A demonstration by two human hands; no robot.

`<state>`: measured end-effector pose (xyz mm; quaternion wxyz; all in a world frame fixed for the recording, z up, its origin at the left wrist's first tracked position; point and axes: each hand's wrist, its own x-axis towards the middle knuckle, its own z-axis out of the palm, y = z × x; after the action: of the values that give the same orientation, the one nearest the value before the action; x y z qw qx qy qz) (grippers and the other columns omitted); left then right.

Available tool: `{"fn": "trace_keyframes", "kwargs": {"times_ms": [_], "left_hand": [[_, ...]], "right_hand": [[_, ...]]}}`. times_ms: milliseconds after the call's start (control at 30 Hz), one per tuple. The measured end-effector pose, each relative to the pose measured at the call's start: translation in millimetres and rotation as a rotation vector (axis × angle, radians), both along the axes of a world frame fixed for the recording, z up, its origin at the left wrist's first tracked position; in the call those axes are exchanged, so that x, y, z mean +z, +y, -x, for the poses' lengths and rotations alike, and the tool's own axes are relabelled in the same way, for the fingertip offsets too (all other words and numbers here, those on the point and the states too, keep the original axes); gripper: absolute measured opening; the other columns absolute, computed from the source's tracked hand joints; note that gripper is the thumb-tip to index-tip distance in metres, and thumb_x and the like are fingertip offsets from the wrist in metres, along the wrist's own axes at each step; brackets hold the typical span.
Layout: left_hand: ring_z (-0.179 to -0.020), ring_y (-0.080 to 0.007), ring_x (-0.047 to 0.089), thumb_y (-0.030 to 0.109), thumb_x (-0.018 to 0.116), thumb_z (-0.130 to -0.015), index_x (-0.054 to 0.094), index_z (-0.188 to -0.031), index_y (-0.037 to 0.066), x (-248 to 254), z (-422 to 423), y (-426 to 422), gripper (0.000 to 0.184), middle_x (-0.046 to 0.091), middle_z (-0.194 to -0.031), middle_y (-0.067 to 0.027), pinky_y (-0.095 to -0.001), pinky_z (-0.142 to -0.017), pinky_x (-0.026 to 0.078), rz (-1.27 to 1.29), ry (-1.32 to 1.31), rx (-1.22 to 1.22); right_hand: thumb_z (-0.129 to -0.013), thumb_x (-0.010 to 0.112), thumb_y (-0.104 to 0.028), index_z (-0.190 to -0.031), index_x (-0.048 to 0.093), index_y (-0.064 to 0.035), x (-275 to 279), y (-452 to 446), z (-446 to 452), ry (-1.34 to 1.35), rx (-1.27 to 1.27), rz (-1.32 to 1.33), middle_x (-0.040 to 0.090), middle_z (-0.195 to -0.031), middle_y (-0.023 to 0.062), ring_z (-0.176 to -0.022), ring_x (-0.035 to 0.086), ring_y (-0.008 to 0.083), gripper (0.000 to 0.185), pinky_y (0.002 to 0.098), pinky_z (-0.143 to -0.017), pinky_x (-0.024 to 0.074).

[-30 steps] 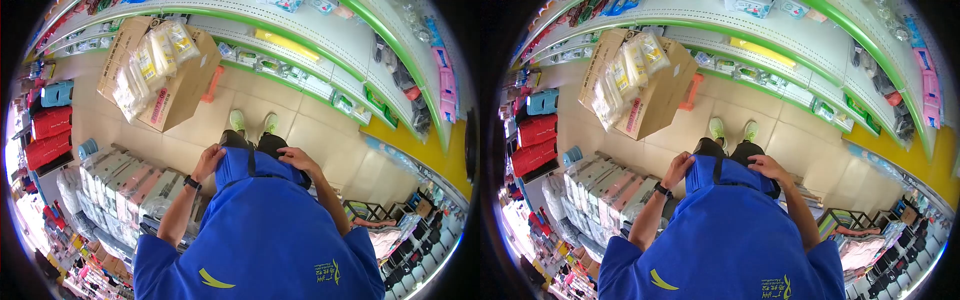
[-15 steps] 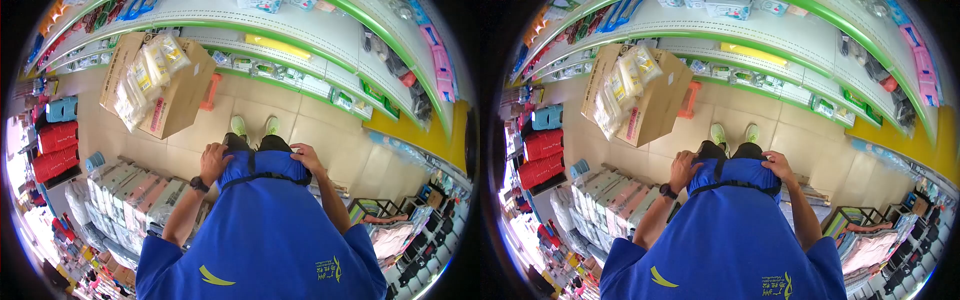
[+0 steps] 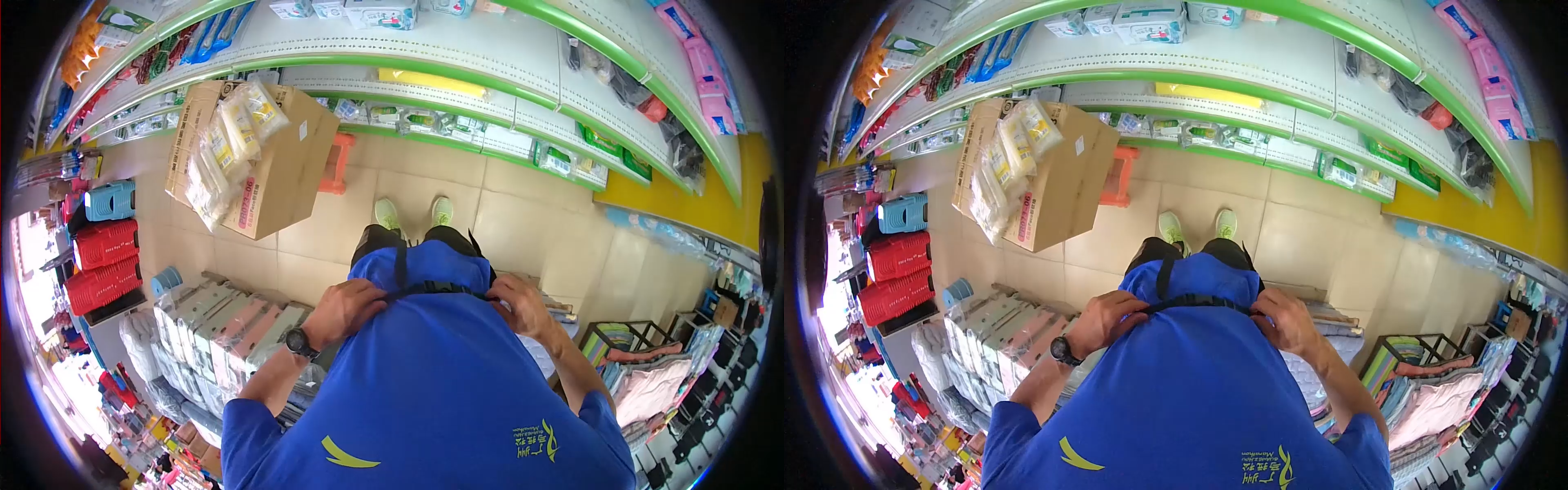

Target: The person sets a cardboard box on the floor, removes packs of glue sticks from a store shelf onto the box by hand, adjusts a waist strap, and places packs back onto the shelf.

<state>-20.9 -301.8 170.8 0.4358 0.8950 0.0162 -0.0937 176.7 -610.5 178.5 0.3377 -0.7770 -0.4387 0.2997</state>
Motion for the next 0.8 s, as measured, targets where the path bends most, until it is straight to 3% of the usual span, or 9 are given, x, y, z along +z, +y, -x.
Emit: {"fn": "trace_keyframes", "kwargs": {"times_ms": [200, 333, 400, 500, 633, 700, 800], "left_hand": [[-0.071, -0.0341, 0.058, 0.007, 0.052, -0.087, 0.050, -0.096, 0.002, 5, 7, -11, 0.011, 0.055, -0.085, -0.0133, -0.0430, -0.062, 0.050, -0.135, 0.019, -0.109], [-0.072, -0.0377, 0.058, 0.005, 0.051, -0.086, 0.047, -0.095, 0.002, 5, 23, -17, 0.010, 0.055, -0.084, -0.0171, -0.0453, -0.061, 0.049, -0.141, 0.162, -0.024], [-0.073, -0.0392, 0.058, 0.006, 0.051, -0.087, 0.048, -0.097, 0.001, 5, 29, -21, 0.011, 0.055, -0.082, -0.0186, -0.0463, -0.064, 0.048, -0.121, 0.174, 0.082], [-0.073, -0.0385, 0.060, 0.010, 0.051, -0.090, 0.048, -0.096, 0.002, 4, 40, -25, 0.011, 0.058, -0.082, -0.0198, -0.0439, -0.063, 0.048, -0.041, 0.269, 0.205], [-0.082, -0.0440, 0.060, 0.011, 0.052, -0.088, 0.051, -0.101, 0.001, -1, 59, -32, 0.016, 0.061, -0.092, -0.0227, -0.0457, -0.068, 0.049, 0.240, 0.333, 0.308], [-0.086, -0.0448, 0.060, 0.013, 0.054, -0.087, 0.055, -0.104, -0.001, -7, 74, -47, 0.021, 0.062, -0.099, -0.0238, -0.0449, -0.072, 0.049, 0.470, 0.303, 0.366], [-0.090, -0.0420, 0.063, 0.017, 0.057, -0.086, 0.059, -0.106, 0.000, -16, 85, -64, 0.027, 0.063, -0.103, -0.0243, -0.0429, -0.076, 0.049, 0.550, 0.447, 0.570]], "right_hand": [[-0.079, 0.061, -0.017, -0.078, 0.059, -0.0055, 9, -28, 3, -0.070, 0.101, 0.210, 0.058, -0.075, 0.0139, -0.072, 0.059, 0.0364, 0.011, 0.0454, -0.064, 0.0472], [-0.081, 0.055, -0.023, -0.079, 0.061, -0.0046, 10, -36, 4, -0.005, 0.292, 0.606, 0.062, -0.073, 0.0199, -0.072, 0.062, 0.0408, 0.020, 0.0507, -0.061, 0.0467], [-0.081, 0.055, -0.025, -0.081, 0.062, -0.0039, -17, -63, 17, 0.033, 0.277, 0.632, 0.063, -0.074, 0.0221, -0.073, 0.062, 0.0422, 0.022, 0.0520, -0.060, 0.0467], [-0.081, 0.055, -0.028, -0.083, 0.063, -0.0040, -24, -76, 28, 0.092, 0.144, 0.556, 0.064, -0.077, 0.0236, -0.075, 0.062, 0.0434, 0.025, 0.0519, -0.063, 0.0476], [-0.082, 0.053, -0.030, -0.084, 0.063, -0.0032, -19, -77, 36, 0.238, -0.070, 0.458, 0.064, -0.081, 0.0236, -0.080, 0.062, 0.0435, 0.029, 0.0513, -0.068, 0.0476], [-0.084, 0.051, -0.030, -0.087, 0.062, -0.0029, -7, -73, 38, 0.113, -0.081, 0.428, 0.064, -0.086, 0.0232, -0.083, 0.061, 0.0434, 0.029, 0.0511, -0.070, 0.0473], [-0.087, 0.049, -0.030, -0.094, 0.060, -0.0027, -28, -82, 45, 0.075, -0.085, 0.506, 0.063, -0.092, 0.0224, -0.086, 0.061, 0.0437, 0.030, 0.0509, -0.071, 0.0470]]}}
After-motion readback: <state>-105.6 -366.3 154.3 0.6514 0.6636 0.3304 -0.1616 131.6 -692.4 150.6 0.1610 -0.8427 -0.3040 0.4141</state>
